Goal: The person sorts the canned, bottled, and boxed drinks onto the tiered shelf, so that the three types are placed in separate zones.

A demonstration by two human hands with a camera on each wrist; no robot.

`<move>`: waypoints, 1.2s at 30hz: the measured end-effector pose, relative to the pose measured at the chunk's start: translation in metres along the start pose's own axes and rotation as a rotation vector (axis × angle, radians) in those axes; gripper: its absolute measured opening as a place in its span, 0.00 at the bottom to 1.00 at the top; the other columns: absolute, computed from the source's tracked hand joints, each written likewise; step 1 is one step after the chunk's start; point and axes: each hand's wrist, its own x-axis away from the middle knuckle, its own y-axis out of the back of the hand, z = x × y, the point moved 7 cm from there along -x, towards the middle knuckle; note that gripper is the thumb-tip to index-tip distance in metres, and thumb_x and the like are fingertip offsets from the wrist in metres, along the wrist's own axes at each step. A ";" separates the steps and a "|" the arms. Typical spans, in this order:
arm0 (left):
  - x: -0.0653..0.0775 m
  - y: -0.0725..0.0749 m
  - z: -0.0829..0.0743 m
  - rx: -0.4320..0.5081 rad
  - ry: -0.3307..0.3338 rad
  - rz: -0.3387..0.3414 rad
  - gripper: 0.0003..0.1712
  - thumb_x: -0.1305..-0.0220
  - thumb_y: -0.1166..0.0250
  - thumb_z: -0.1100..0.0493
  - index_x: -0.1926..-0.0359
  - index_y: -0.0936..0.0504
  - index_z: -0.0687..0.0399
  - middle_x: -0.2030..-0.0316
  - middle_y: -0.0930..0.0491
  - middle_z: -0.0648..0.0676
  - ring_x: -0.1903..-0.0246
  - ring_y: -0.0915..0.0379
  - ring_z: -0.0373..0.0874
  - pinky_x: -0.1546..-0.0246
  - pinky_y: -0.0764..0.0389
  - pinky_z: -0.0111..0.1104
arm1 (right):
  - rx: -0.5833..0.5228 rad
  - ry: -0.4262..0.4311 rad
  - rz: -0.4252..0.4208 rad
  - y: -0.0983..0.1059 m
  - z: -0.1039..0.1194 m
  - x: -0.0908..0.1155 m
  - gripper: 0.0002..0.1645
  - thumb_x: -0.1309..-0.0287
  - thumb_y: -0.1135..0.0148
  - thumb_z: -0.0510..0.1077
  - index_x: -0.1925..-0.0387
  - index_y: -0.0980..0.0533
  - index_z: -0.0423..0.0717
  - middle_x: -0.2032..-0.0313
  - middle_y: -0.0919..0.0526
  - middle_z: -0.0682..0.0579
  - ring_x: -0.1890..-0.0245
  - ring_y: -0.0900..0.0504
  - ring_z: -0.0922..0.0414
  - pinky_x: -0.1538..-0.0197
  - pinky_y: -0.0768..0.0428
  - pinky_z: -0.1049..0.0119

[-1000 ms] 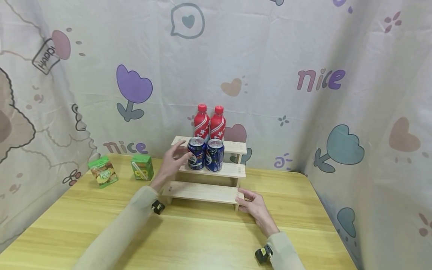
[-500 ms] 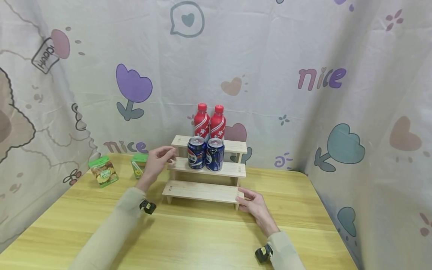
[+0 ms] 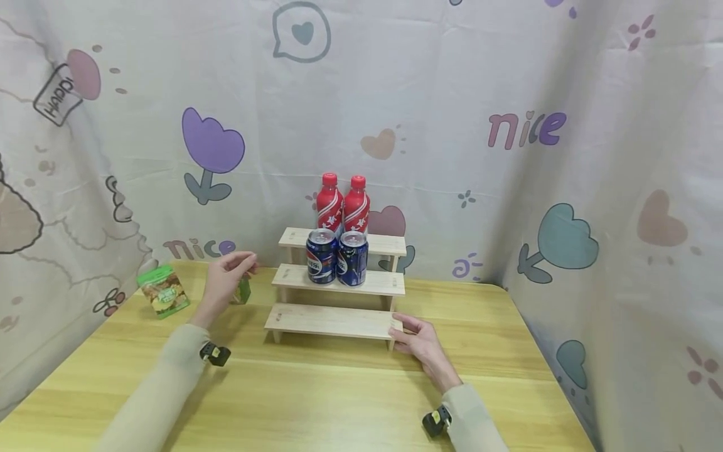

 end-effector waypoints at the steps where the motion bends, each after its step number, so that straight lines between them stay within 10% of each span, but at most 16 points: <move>1: 0.000 0.004 0.003 0.004 0.008 -0.002 0.08 0.32 0.37 0.60 0.58 0.17 0.61 0.74 0.15 0.40 0.73 0.19 0.35 0.71 0.18 0.26 | 0.001 -0.001 -0.003 0.000 0.000 0.000 0.32 0.42 0.32 0.38 0.36 0.28 0.39 0.34 0.33 0.32 0.54 0.16 0.55 0.50 0.16 0.57; 14: 0.005 0.053 0.027 -0.196 0.049 -0.131 0.25 0.36 0.33 0.49 0.47 0.18 0.64 0.66 0.17 0.32 0.63 0.22 0.30 0.61 0.22 0.21 | -0.001 -0.004 -0.004 0.000 -0.001 -0.001 0.31 0.42 0.32 0.38 0.36 0.28 0.40 0.36 0.30 0.33 0.56 0.16 0.56 0.53 0.15 0.59; 20: 0.006 0.067 0.040 -0.328 0.131 -0.168 0.28 0.38 0.32 0.46 0.42 0.20 0.56 0.42 0.23 0.53 0.54 0.31 0.43 0.75 0.29 0.26 | -0.005 -0.006 -0.004 0.000 -0.001 -0.001 0.31 0.42 0.32 0.38 0.36 0.28 0.40 0.36 0.29 0.33 0.55 0.16 0.56 0.53 0.15 0.59; 27: 0.002 0.071 0.052 -0.356 0.217 -0.097 0.36 0.38 0.30 0.52 0.31 0.31 0.53 0.26 0.44 0.60 0.27 0.52 0.62 0.39 0.31 0.54 | -0.008 -0.007 -0.004 0.000 -0.001 -0.001 0.31 0.42 0.32 0.37 0.36 0.28 0.39 0.35 0.31 0.33 0.55 0.16 0.55 0.52 0.15 0.58; 36: -0.002 0.069 0.065 -0.412 0.252 0.015 0.48 0.38 0.30 0.52 0.24 0.46 0.52 0.27 0.47 0.68 0.31 0.47 0.68 0.33 0.40 0.59 | -0.013 -0.004 -0.004 0.000 -0.001 -0.001 0.31 0.42 0.32 0.37 0.37 0.27 0.39 0.36 0.29 0.33 0.56 0.16 0.56 0.52 0.15 0.58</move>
